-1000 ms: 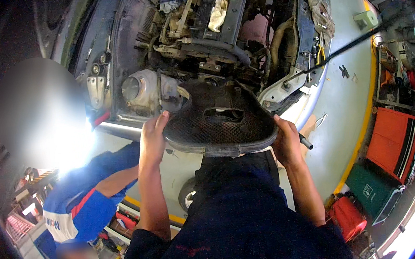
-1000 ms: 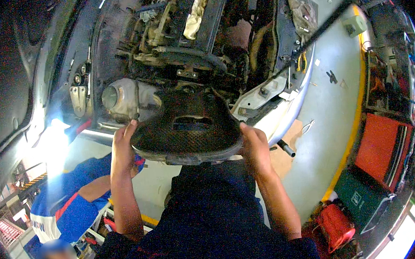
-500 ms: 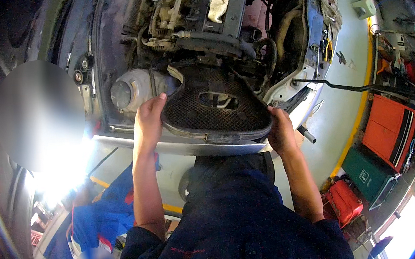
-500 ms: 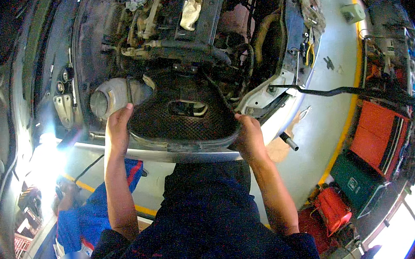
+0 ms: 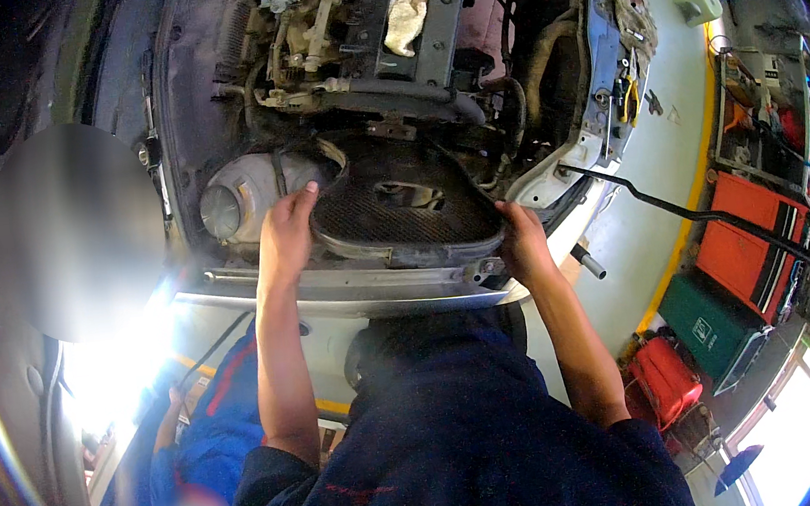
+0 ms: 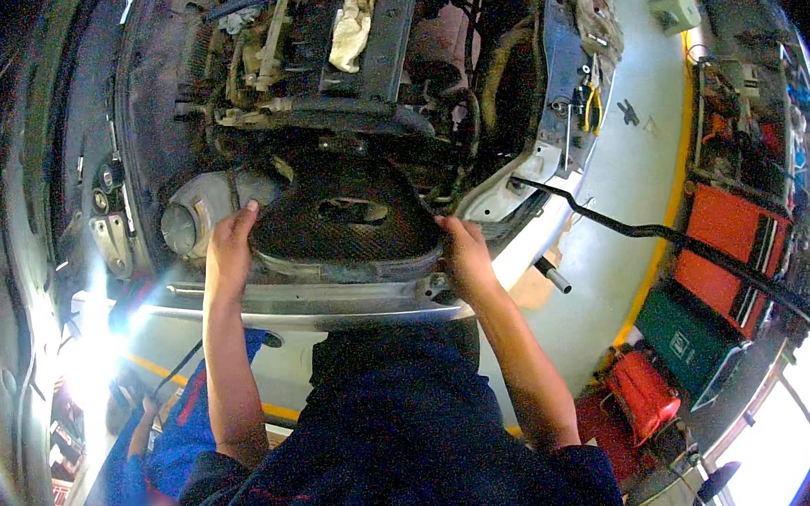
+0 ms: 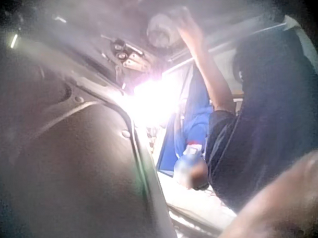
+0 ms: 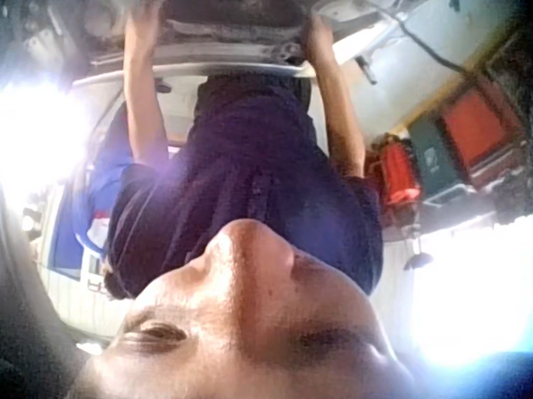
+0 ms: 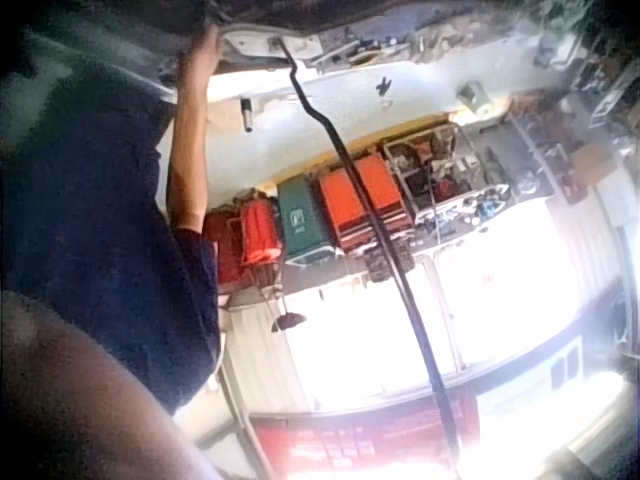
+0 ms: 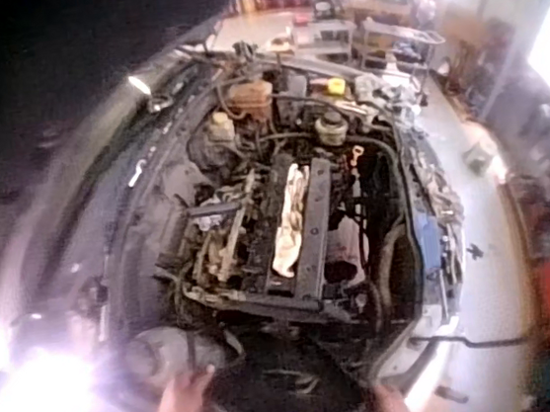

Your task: The person works on a car engine with the hood open, using a flashlight to illuminate the engine bay. They manipulate engine components and belts with their hands, then pick up a black plastic engine cover and install it into place.

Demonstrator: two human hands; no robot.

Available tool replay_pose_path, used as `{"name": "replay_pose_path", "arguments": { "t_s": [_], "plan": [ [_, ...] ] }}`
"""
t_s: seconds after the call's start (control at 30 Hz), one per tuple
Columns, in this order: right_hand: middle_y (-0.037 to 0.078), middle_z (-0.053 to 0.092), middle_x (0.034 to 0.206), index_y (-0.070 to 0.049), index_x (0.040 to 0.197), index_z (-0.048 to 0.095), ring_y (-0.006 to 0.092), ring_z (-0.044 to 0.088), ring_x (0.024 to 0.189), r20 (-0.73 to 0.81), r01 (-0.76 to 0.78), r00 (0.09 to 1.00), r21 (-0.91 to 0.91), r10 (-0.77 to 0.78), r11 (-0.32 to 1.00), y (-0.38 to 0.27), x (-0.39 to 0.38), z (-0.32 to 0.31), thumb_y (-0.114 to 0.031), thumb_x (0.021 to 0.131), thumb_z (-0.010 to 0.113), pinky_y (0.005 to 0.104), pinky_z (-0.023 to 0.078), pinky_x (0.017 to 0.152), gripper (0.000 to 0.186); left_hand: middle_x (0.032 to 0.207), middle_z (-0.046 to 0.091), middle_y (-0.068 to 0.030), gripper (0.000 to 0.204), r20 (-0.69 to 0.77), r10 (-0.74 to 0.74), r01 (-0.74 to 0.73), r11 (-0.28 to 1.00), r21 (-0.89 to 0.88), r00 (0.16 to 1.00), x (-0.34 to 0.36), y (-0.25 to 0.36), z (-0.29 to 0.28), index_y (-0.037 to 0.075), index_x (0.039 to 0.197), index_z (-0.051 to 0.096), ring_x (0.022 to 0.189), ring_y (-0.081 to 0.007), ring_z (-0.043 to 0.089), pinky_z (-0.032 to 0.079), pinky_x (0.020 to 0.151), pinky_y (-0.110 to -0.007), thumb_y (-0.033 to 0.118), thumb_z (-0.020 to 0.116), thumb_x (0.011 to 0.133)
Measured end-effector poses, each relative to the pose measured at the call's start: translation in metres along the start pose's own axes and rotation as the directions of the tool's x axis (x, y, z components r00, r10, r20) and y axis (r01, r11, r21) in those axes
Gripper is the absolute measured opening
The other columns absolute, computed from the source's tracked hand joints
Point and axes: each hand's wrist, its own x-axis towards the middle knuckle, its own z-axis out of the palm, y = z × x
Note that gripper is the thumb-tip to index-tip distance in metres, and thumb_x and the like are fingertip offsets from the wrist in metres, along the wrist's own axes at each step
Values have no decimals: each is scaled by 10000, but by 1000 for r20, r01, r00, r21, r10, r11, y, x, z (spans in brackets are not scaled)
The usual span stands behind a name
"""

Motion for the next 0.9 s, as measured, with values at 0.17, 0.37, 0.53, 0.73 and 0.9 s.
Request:
{"name": "replay_pose_path", "arguments": {
  "t_s": [0.17,0.37,0.53,0.73,0.9],
  "plan": [
    [165,676,1135,2,1248,559,304,702,982,132,-47,990,-33,51,998,-14,21,4,-301,1030,494,528,604,753,379,827,680,-172,617,73,-54,50,997,58,996,21,7,4,-94,1048,699,868,-203,648,488,844,-364,510,572,1017],
    [170,657,1172,18,1269,540,339,706,981,108,-75,991,-46,80,996,-30,39,25,-287,1020,481,546,633,744,398,801,630,-120,664,117,-174,169,984,50,978,48,2,8,-81,1078,685,753,-193,631,523,706,-360,567,561,1001],
    [178,613,1254,24,1305,508,354,695,1019,187,-77,978,-65,88,995,-47,50,41,-279,1007,470,531,649,740,427,881,644,-165,728,181,-141,181,958,-224,973,60,11,21,-114,1086,674,745,-227,701,627,558,-374,593,520,1007],
    [181,604,1263,17,1320,498,372,685,1037,186,-134,972,-70,144,989,-39,86,41,-281,1005,461,517,656,704,435,1001,650,-211,793,181,-227,267,934,-239,957,75,13,34,-132,1150,618,814,-270,717,642,588,-376,633,459,1013],
    [167,623,1186,8,1278,525,360,691,916,69,-23,997,-280,44,960,-6,134,25,-321,1018,449,474,639,651,426,1077,634,-218,818,191,-258,307,902,-303,947,90,1,44,-123,1264,577,873,-297,716,646,589,-388,645,462,1005]
  ]
}}
